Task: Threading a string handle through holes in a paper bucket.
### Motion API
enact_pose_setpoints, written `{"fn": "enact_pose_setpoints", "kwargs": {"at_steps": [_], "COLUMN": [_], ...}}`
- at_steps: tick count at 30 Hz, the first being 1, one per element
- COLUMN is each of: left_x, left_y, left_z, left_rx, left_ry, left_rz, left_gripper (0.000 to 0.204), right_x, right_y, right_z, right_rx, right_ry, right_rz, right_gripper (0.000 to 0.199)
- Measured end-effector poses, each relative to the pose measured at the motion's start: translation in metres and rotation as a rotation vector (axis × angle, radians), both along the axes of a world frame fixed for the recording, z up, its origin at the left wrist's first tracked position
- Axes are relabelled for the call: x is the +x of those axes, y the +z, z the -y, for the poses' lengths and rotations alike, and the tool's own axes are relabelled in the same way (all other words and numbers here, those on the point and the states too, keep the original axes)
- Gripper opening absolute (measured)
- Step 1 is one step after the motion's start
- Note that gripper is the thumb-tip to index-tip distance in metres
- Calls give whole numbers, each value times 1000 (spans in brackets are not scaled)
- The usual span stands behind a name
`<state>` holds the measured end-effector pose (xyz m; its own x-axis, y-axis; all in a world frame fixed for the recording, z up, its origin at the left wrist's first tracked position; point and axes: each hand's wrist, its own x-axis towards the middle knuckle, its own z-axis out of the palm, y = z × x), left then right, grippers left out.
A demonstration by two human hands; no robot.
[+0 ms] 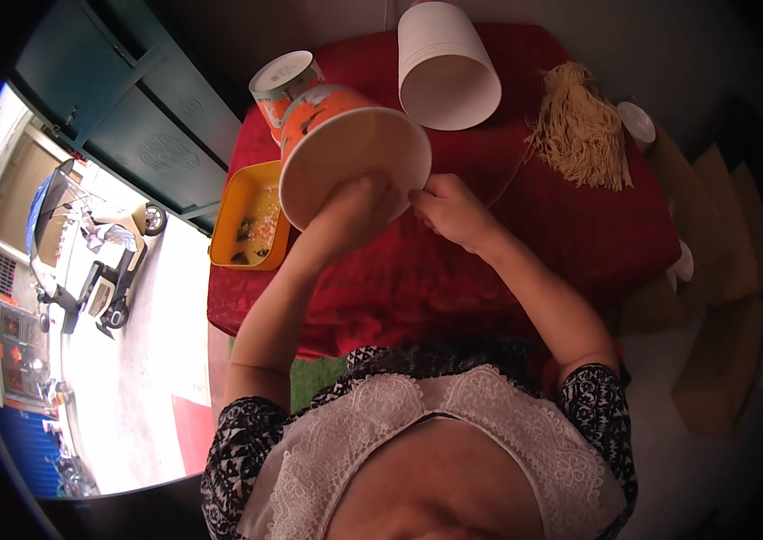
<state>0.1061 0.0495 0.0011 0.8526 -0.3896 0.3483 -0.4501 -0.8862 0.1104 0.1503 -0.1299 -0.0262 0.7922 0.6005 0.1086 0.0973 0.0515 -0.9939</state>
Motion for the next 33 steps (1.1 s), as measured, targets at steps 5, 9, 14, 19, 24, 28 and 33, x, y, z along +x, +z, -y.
{"fn": "enact_pose_setpoints", "kwargs": {"at_steps": [5, 9, 14, 19, 24, 28, 33], "left_x": [6, 1, 10, 25, 37, 43, 42], "left_y": [-26, -23, -32, -63, -65, -60, -47], "left_z": [3, 14, 15, 12, 17, 20, 26], "left_rx": [-6, -224, -288, -508, -550, -848, -1100], "left_ry": [15, 144, 94, 44, 22, 152, 345], "left_rz": [4, -245, -243, -61, -113, -368, -535], "left_gripper": [22, 25, 22, 15, 18, 21, 24], "right_x": [16, 30, 35, 40, 45, 44, 39], "right_y": [-12, -24, -19, -27, -34, -29, -22], "right_z": [-6, -6, -5, -5, -6, -7, -8], "right_rx": [-172, -259, -663, -794, -878, -899, -922], "right_ry": [5, 17, -140, -277, -317, -304, -307], "right_rz": [-67, -4, 363, 481, 493, 484, 482], "right_gripper": [24, 24, 29, 32, 30, 22, 16]}}
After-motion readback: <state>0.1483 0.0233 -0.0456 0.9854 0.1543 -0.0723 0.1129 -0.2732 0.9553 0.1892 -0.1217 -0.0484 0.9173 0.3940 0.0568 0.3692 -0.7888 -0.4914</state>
